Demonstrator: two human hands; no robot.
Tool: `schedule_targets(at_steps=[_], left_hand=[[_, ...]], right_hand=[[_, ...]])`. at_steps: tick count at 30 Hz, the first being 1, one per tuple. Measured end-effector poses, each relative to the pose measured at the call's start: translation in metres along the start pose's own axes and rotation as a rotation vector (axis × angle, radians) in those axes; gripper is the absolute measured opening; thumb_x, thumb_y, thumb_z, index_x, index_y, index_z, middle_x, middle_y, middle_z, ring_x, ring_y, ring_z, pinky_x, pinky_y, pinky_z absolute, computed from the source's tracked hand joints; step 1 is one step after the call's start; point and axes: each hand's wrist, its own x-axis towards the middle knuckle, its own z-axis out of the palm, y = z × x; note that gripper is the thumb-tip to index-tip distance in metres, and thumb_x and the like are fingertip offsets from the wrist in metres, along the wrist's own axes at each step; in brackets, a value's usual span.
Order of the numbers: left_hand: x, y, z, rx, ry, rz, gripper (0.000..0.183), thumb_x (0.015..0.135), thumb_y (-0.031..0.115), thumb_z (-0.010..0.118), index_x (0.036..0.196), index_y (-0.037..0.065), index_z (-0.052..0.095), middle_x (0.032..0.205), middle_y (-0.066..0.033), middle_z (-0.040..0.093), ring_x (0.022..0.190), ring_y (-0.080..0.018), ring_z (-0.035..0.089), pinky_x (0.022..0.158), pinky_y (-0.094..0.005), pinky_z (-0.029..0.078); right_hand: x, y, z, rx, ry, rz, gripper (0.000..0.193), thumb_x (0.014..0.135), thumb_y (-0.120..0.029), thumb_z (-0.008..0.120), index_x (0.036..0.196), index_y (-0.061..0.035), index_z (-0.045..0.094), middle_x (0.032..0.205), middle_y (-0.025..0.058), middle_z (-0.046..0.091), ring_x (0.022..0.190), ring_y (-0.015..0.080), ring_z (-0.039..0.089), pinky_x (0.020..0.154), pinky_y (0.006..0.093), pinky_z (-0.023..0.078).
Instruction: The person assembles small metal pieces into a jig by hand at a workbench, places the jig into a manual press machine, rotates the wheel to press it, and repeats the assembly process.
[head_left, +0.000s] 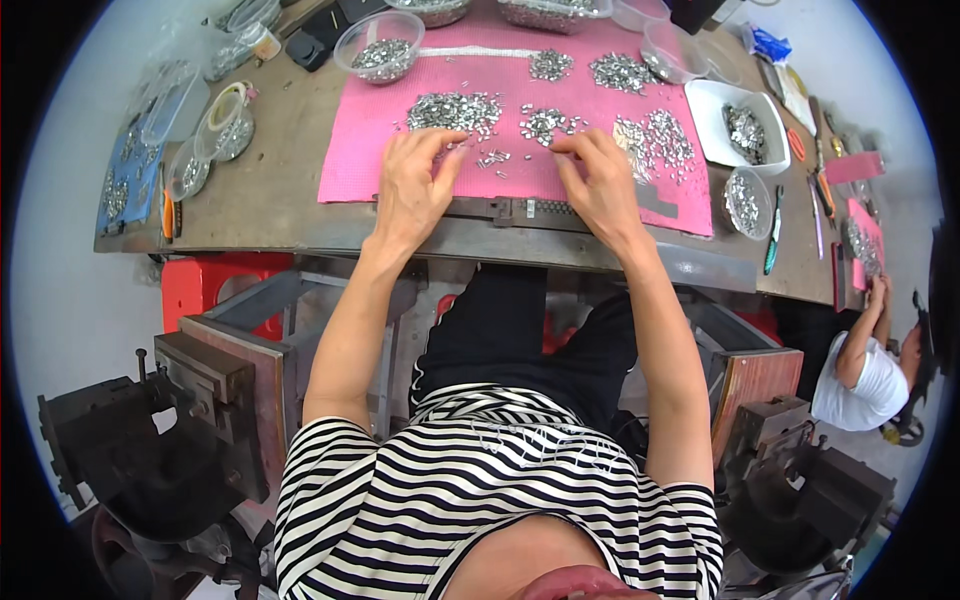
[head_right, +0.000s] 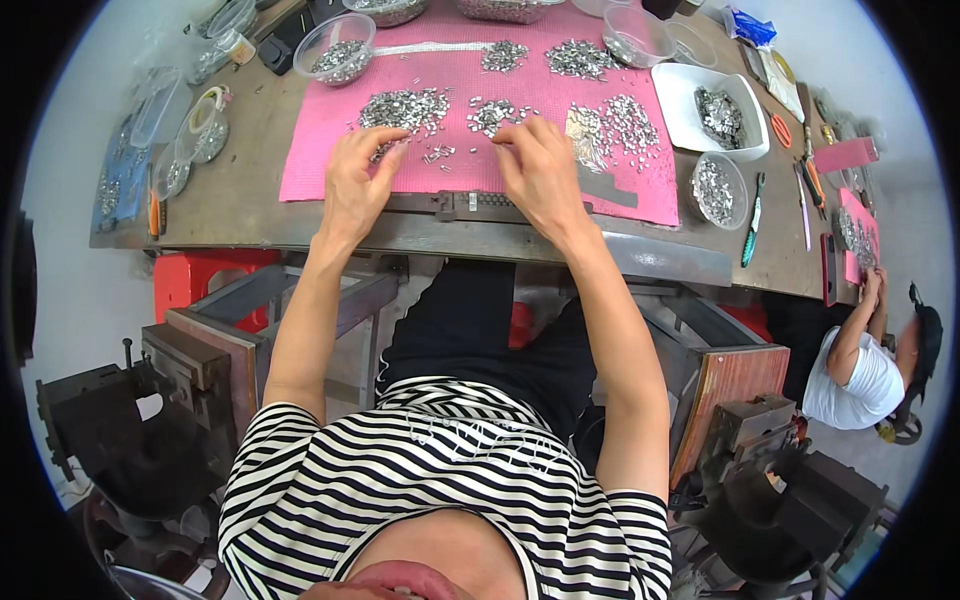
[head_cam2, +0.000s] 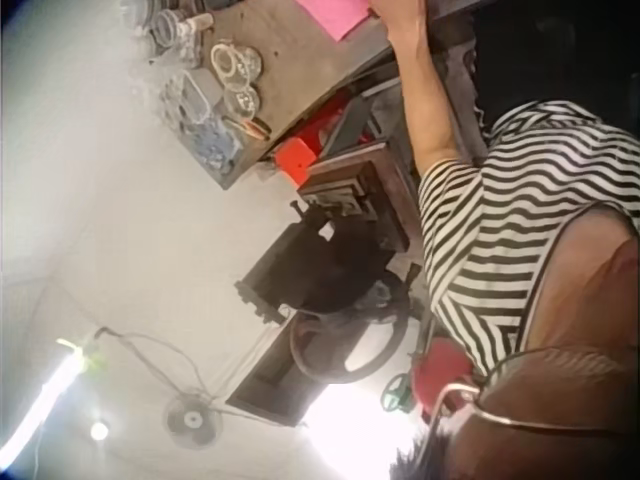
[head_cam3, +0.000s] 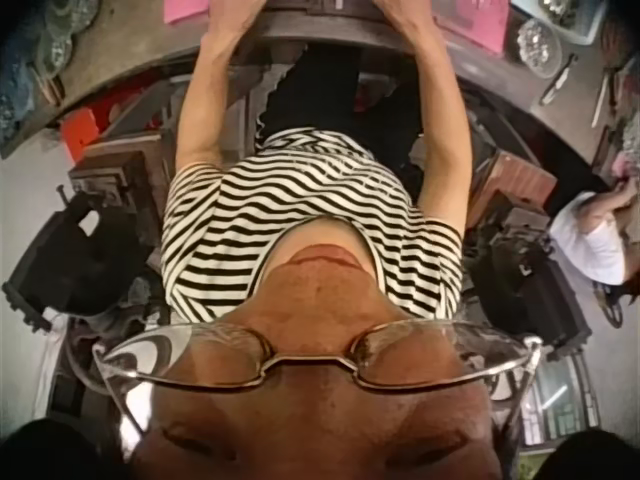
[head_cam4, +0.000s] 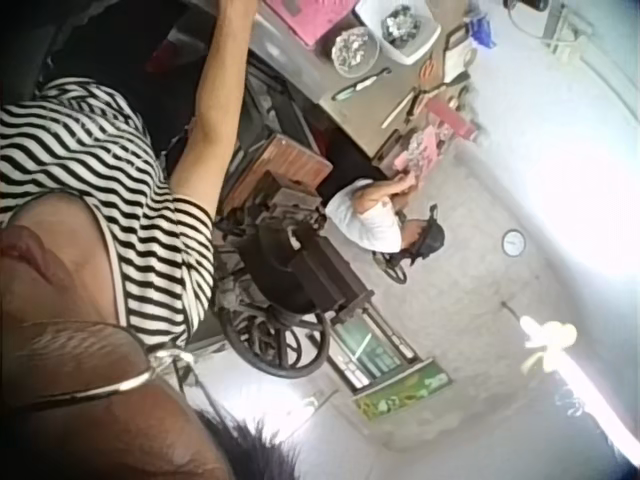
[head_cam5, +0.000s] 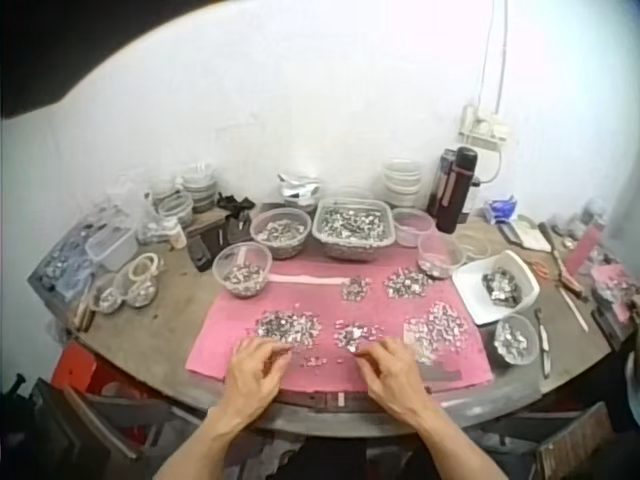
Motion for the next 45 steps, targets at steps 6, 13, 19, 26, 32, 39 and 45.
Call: schedule_targets(at_steps=[6,13,19,26,32,39,45], left_hand=[[0.009,-0.011,-0.003,0.297,-0.019,0.050,0.010,0.085,0.019,0.076,0.093,0.013,0.074,0.089,-0.0016,0.067,0.091,-0.0227,0.058,0.096,-0.0431,0.034],[0.014,-0.018,-0.008,0.318,-0.048,0.067,0.012,0.086,0.021,0.076,0.096,0.014,0.074,0.087,-0.0004,0.064,0.089,-0.0212,0.057,0.095,-0.0439,0.033],[0.019,-0.021,0.007,0.330,-0.065,0.123,0.010,0.085,0.017,0.075,0.095,0.015,0.073,0.089,-0.0016,0.063,0.095,-0.0234,0.057,0.097,-0.0488,0.032],[0.019,-0.024,0.012,0.352,-0.061,0.204,0.012,0.086,0.017,0.075,0.097,0.017,0.074,0.086,-0.0007,0.058,0.093,-0.0217,0.056,0.098,-0.0476,0.032],[0.019,-0.021,0.009,0.365,-0.089,0.207,0.011,0.085,0.016,0.074,0.096,0.016,0.072,0.088,-0.0014,0.059,0.095,-0.0229,0.056,0.099,-0.0501,0.033],[0.019,-0.016,0.005,0.383,-0.104,0.240,0.011,0.085,0.014,0.072,0.095,0.015,0.069,0.088,0.0003,0.064,0.093,-0.0212,0.059,0.101,-0.0486,0.033],[-0.007,0.029,0.017,0.156,-0.158,0.319,0.011,0.085,0.016,0.072,0.094,0.012,0.067,0.091,-0.0028,0.063,0.095,-0.0229,0.059,0.099,-0.0473,0.035]], right_hand=[[0.032,0.003,0.048,-0.029,-0.069,-0.015,0.009,0.087,-0.011,0.070,0.096,-0.0078,0.072,0.090,0.0088,0.065,0.093,0.0293,0.062,0.083,0.0436,0.044],[0.039,-0.001,0.055,-0.115,-0.139,-0.052,0.008,0.087,-0.014,0.070,0.093,-0.0089,0.072,0.090,0.0081,0.065,0.093,0.0292,0.061,0.082,0.0443,0.043],[0.040,0.001,0.060,-0.093,-0.136,-0.017,0.008,0.086,-0.015,0.072,0.091,-0.0095,0.073,0.087,0.0074,0.062,0.092,0.0286,0.060,0.081,0.0442,0.042],[0.039,-0.004,0.067,-0.133,-0.134,-0.077,0.008,0.085,-0.015,0.071,0.090,-0.0084,0.071,0.089,0.0086,0.061,0.091,0.0288,0.060,0.081,0.0439,0.041],[0.039,-0.006,0.059,-0.124,-0.145,-0.077,0.008,0.085,-0.012,0.068,0.089,-0.0050,0.068,0.089,0.0105,0.061,0.089,0.0301,0.059,0.080,0.0432,0.042],[0.009,-0.012,-0.003,0.300,-0.166,0.175,0.005,0.088,-0.007,0.065,0.091,-0.0031,0.064,0.091,0.0124,0.062,0.086,0.0301,0.061,0.084,0.0417,0.044],[-0.036,-0.017,-0.017,0.222,-0.203,0.105,0.012,0.086,-0.003,0.067,0.096,-0.0029,0.061,0.093,0.0100,0.060,0.085,0.0281,0.059,0.081,0.0386,0.043]])
